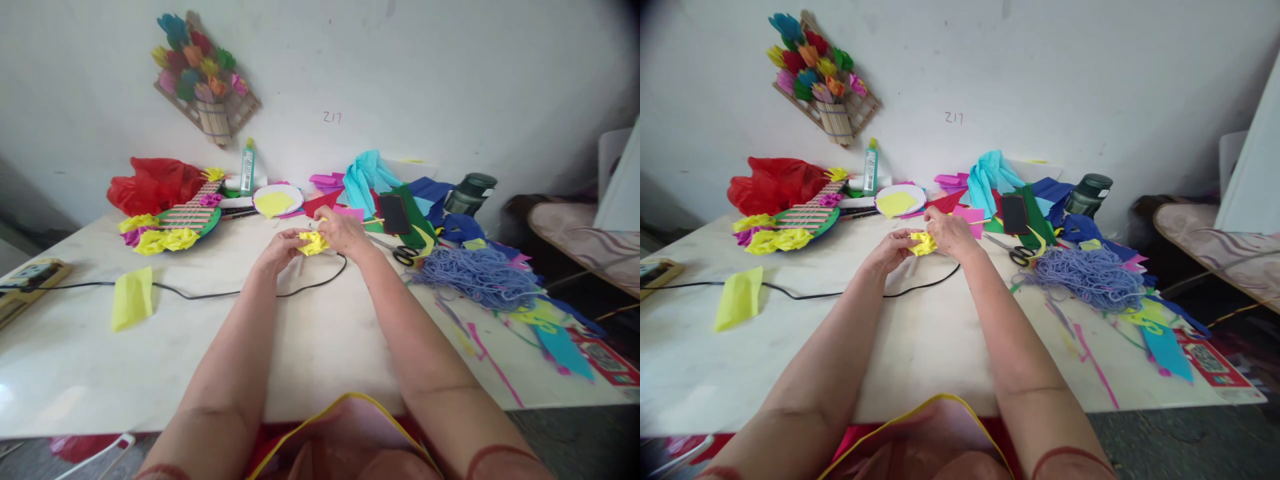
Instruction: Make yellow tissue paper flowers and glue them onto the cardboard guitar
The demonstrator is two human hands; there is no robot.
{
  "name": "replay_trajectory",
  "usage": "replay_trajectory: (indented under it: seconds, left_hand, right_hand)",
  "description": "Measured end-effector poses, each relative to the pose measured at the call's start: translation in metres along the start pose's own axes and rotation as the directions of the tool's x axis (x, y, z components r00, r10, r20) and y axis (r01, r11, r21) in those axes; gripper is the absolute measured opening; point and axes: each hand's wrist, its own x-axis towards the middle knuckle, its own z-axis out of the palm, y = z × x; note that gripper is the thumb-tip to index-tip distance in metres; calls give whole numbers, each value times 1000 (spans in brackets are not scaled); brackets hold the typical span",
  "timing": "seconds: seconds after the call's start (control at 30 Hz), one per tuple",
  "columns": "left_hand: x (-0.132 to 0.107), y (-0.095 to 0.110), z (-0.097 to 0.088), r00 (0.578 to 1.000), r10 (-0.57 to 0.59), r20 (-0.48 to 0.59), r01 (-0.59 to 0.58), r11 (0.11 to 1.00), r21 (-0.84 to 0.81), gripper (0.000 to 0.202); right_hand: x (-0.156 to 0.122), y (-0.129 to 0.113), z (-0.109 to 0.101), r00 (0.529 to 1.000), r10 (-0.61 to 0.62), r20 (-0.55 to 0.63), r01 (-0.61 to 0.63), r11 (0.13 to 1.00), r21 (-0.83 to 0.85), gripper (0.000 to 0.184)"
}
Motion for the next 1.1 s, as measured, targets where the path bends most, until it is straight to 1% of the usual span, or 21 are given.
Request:
replay_trajectory:
  seconds: [0.1,0.17,0.27,0.4,0.47,0.53,0.67,0.93,1.1]
  left_hand:
    - [-1,2,1,998,61,-32,-60,997,45,41]
    - [-1,2,1,994,95,-48,-92,993,72,42]
    - [-1,1,1,990,133,-47,-128,985,113,43]
    - [0,-1,-1,984,176,-28,-170,974,152,47]
    - [0,-1,-2,982,187,-23,-181,970,160,53]
    - [0,-2,-3,982,190,-14,-186,970,158,54]
    - [1,-3,-5,980,199,8,-198,969,147,45]
    - [2,-4,-8,974,223,-47,-211,959,190,49]
    - [3,-4,-11,967,248,-52,-234,954,188,50]
  right_hand:
    - [1,3,-1,1000,-18,5,18,1000,20,31]
    - [1,6,1,999,-25,-23,26,999,44,29]
    - [2,8,4,996,-25,-85,31,997,72,27]
    - [3,8,5,994,-8,-106,16,997,76,22]
    - [3,8,5,994,-5,-114,13,997,72,21]
    - [3,10,6,993,-6,-119,15,998,68,21]
    - [2,12,8,993,-4,-120,12,998,61,20]
    - [-1,12,1,995,42,-94,-37,998,54,22]
    - [-4,20,-3,992,33,-123,-31,999,22,22]
